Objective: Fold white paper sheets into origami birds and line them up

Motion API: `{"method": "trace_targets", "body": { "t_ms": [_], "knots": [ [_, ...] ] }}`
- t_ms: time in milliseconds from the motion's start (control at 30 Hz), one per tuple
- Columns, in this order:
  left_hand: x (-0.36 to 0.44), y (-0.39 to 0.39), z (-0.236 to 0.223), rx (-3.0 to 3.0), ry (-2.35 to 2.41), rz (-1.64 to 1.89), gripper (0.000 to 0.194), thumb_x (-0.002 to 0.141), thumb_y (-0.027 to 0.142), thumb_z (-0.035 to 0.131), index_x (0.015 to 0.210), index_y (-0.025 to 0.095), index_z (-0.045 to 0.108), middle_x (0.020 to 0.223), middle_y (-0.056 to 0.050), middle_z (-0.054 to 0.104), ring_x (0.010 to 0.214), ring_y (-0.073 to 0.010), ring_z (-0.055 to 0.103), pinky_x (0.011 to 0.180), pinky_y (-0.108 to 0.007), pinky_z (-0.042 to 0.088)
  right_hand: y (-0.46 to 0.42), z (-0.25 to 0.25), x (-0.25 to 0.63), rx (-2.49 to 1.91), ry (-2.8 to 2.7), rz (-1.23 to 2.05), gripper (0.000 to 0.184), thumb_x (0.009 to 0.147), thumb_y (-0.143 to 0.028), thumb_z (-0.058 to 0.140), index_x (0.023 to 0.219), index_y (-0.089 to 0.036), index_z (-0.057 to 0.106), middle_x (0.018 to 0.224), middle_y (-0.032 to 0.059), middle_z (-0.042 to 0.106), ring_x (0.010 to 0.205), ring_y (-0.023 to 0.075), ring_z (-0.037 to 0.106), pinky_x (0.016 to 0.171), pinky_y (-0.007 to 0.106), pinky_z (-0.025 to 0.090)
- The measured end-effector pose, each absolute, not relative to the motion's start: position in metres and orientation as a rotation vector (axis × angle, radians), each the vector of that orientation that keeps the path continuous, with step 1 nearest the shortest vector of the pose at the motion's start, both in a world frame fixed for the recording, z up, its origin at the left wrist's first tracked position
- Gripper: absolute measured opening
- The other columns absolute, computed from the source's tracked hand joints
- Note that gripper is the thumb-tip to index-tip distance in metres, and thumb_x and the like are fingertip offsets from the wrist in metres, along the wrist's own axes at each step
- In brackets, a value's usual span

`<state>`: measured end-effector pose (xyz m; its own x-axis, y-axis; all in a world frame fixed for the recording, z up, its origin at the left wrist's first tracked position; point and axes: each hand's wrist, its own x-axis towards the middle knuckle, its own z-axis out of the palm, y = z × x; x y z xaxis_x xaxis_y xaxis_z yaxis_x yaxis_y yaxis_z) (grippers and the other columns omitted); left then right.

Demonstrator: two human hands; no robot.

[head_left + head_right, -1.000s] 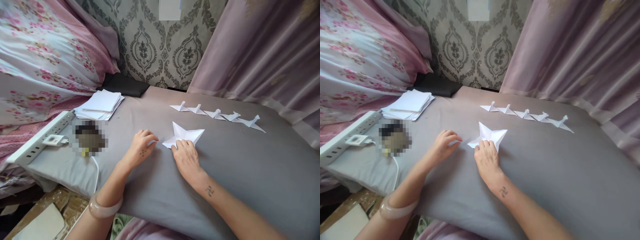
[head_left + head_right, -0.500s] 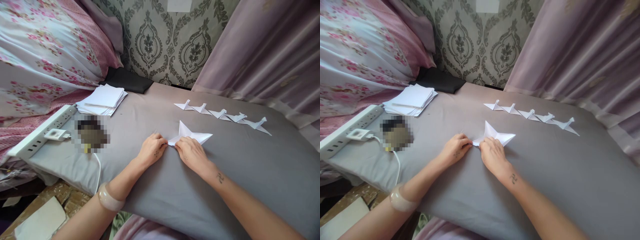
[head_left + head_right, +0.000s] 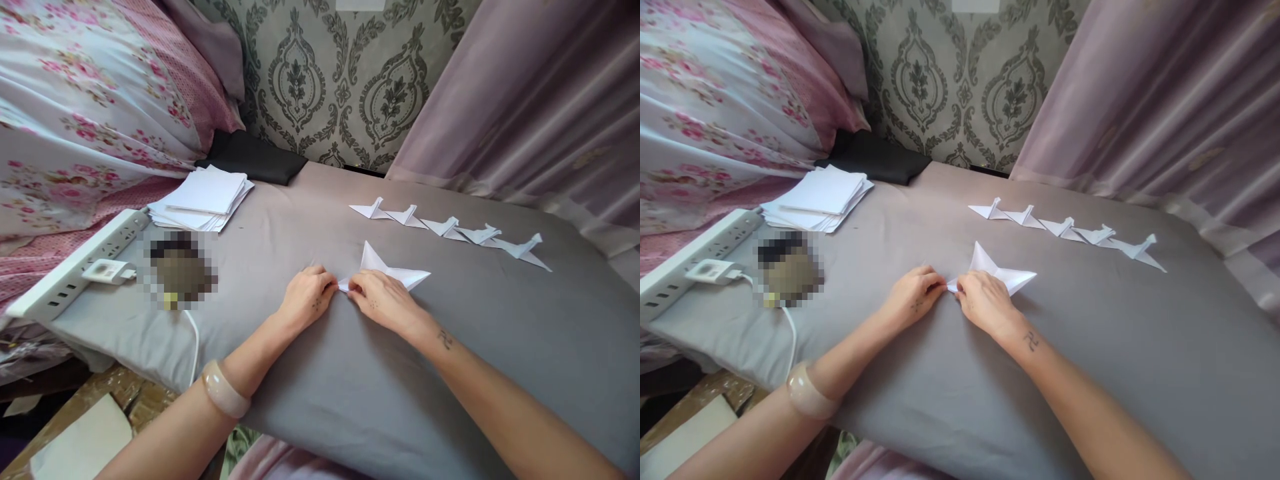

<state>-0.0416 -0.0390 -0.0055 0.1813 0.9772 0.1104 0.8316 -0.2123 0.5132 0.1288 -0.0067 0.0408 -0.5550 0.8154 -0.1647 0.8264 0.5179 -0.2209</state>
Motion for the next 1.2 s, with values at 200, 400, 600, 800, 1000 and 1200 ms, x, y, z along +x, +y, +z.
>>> {"method": "trace_targets", "body": {
  "t_ms": [200,400,600,800,1000,1200],
  "knots": [
    [-0.041,-0.039,-0.005,2.097,1.692,0.627,0.019,0.09,0.025,0.05,0.087,0.018,0.068,0.087,-0.006,0.062,0.079,-0.0187,0.058,0.067,-0.029,0.044,-0.003,0.043,0.121,1.474,2.691,-0.41,0.018,0.088,-0.025,0.053,0.078,-0.021,0.067,0.08,0.0031,0.067,0.076,0.0164,0.06,0.063,0.026,0.033],
    [-0.046,-0.039,-0.009,1.979,1.646,0.719,0.014,0.084,0.021,0.054,0.083,0.019,0.068,0.086,-0.005,0.062,0.078,-0.0181,0.058,0.068,-0.029,0.046,0.017,0.048,0.115,1.542,2.477,-0.712,0.013,0.08,-0.028,0.058,0.077,-0.022,0.07,0.077,0.0013,0.069,0.071,0.0139,0.06,0.057,0.023,0.034],
    [-0.051,-0.042,-0.01,1.858,1.629,0.82,0.022,0.077,0.009,0.05,0.084,0.017,0.069,0.086,-0.005,0.062,0.077,-0.0162,0.058,0.069,-0.027,0.047,0.028,0.046,0.114,1.514,2.407,-0.801,0.015,0.074,-0.031,0.059,0.071,-0.021,0.07,0.06,-0.001,0.063,0.056,0.0116,0.053,0.052,0.023,0.032],
    [-0.049,-0.041,-0.007,1.871,1.607,0.791,0.018,0.079,0.014,0.053,0.082,0.018,0.07,0.087,-0.005,0.062,0.077,-0.0168,0.059,0.067,-0.027,0.047,0.036,0.042,0.115,1.479,2.384,-0.886,0.016,0.069,-0.03,0.059,0.069,-0.02,0.071,0.057,-0.0018,0.057,0.057,0.0112,0.049,0.051,0.023,0.031],
    [-0.045,-0.038,-0.008,1.869,1.675,0.762,0.013,0.083,0.023,0.058,0.08,0.019,0.07,0.084,-0.004,0.063,0.074,-0.0171,0.058,0.068,-0.03,0.046,0.04,0.041,0.114,1.465,2.366,-0.939,0.015,0.066,-0.027,0.058,0.065,-0.019,0.071,0.051,-0.0032,0.051,0.053,0.0102,0.044,0.048,0.023,0.026],
    [-0.041,-0.037,-0.005,1.825,1.75,0.728,0.012,0.082,0.021,0.058,0.076,0.018,0.068,0.08,-0.004,0.062,0.075,-0.0177,0.057,0.066,-0.03,0.044,0.045,0.04,0.114,1.439,2.358,-0.972,0.015,0.065,-0.028,0.06,0.067,-0.019,0.072,0.05,-0.0035,0.05,0.052,0.01,0.043,0.046,0.024,0.024]
  ]
}}
